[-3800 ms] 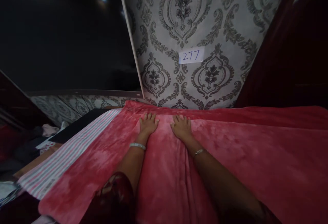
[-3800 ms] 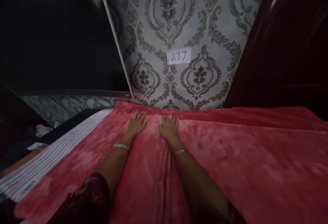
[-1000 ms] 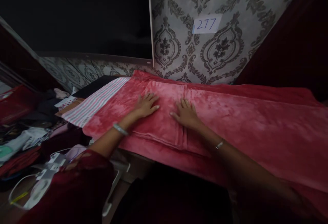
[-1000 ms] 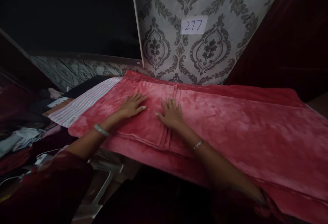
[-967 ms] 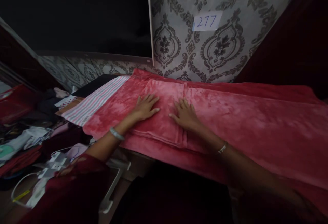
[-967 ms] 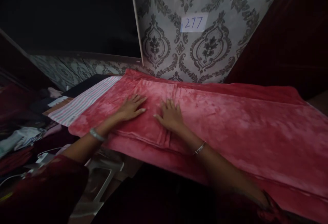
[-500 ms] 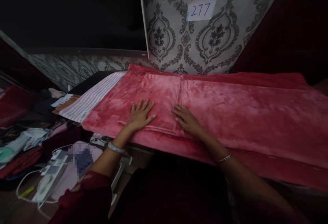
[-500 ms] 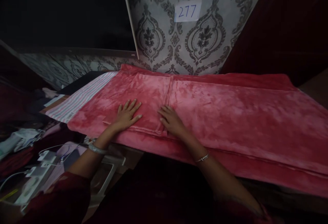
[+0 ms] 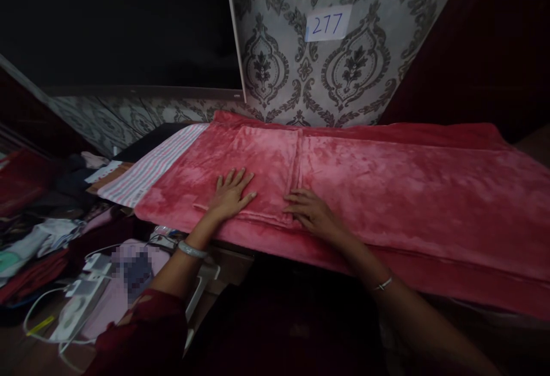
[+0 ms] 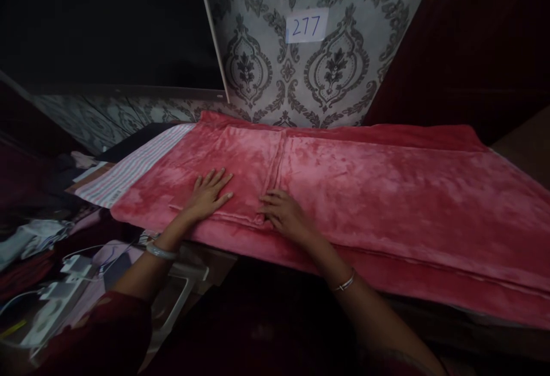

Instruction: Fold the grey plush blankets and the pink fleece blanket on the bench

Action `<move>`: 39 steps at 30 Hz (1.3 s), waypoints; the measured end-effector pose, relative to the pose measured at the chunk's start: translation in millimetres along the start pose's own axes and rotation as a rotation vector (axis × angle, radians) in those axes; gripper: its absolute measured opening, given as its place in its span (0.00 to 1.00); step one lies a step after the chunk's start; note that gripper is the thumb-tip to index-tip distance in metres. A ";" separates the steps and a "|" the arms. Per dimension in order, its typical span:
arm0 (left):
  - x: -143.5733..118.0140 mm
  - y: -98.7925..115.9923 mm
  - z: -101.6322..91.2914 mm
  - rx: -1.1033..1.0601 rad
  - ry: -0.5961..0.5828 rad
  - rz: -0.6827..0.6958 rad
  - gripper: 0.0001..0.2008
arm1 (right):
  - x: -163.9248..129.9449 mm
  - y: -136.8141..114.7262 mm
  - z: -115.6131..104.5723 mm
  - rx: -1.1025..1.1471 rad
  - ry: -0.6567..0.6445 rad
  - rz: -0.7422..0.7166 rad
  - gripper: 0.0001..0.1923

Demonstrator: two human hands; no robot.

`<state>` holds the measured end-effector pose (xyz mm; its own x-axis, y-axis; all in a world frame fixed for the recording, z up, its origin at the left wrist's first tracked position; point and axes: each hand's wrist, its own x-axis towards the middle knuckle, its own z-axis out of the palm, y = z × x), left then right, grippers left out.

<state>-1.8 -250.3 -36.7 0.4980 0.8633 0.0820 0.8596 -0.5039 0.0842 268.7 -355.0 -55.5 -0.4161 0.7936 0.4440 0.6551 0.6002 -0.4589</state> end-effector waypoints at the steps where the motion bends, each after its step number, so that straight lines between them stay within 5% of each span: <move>1: -0.8 0.6 -1.0 -0.005 0.008 0.003 0.32 | 0.1 -0.2 2.5 0.014 0.031 -0.011 0.17; 9: -1.6 -1.2 -2.5 -0.002 -0.026 0.034 0.32 | -4.3 -1.1 13.6 0.082 0.159 -0.002 0.18; 16: -2.9 -0.7 -9.8 -0.018 -0.009 0.039 0.31 | -10.5 -11.9 1.9 0.116 0.169 0.007 0.17; 22: -21.8 49.2 -30.4 -0.221 0.054 0.290 0.24 | -18.7 -17.6 -0.2 0.079 0.269 0.084 0.15; 27: -35.1 96.0 -23.8 -0.287 0.078 0.417 0.16 | -31.0 -14.3 11.0 0.113 0.292 0.104 0.13; 32: -31.4 100.6 -9.5 -0.332 0.115 0.404 0.04 | -34.9 -13.6 14.0 0.125 0.318 0.114 0.12; 39: -36.3 103.9 7.0 -0.563 0.364 0.402 0.08 | -31.7 -19.0 9.6 0.138 0.297 0.045 0.11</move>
<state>70.2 -333.8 -38.0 0.6070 0.5964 0.5252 0.3851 -0.7989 0.4621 263.4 -390.6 -68.2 -0.1736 0.7681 0.6164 0.5689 0.5891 -0.5739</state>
